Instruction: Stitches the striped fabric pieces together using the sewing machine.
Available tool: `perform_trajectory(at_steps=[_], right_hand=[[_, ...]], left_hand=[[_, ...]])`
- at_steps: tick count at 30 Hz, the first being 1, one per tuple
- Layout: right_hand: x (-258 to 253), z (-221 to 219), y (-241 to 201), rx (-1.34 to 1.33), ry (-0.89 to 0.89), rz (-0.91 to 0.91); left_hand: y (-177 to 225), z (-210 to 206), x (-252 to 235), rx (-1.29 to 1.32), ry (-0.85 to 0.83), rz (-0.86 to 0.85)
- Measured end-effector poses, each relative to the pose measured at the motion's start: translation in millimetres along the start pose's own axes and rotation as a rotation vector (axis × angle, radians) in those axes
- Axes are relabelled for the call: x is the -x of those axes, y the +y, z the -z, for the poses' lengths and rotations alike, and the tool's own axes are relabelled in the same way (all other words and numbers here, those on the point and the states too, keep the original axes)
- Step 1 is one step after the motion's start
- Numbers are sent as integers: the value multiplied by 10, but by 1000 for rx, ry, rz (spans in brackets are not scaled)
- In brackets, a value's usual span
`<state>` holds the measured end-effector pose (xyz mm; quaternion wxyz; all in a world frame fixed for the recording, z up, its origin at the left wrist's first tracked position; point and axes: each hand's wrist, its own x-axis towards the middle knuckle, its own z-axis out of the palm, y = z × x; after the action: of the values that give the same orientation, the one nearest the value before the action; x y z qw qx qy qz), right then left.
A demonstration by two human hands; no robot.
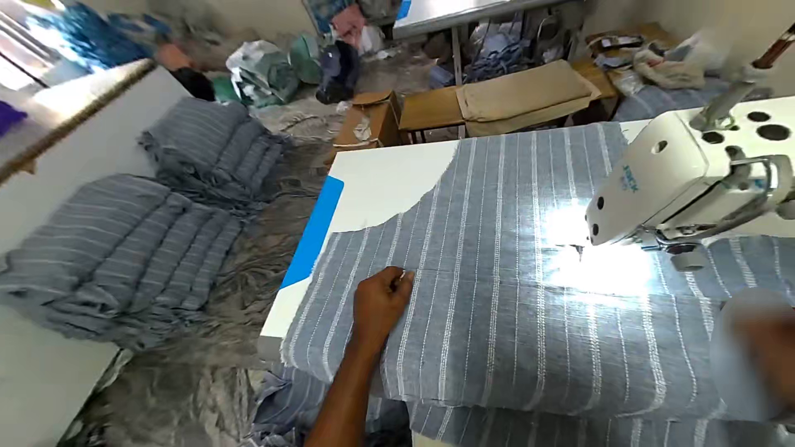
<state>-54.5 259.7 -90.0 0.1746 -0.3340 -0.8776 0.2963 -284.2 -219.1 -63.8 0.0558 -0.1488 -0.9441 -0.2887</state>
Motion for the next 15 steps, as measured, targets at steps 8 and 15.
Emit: perform_trajectory(at_steps=[8, 15], right_hand=[[49, -6, -71, 115, 93, 35], [70, -35, -87, 156, 122, 27]], left_hand=[[41, -24, -119, -68, -10, 60], [60, -19, -183, -84, -46, 122]])
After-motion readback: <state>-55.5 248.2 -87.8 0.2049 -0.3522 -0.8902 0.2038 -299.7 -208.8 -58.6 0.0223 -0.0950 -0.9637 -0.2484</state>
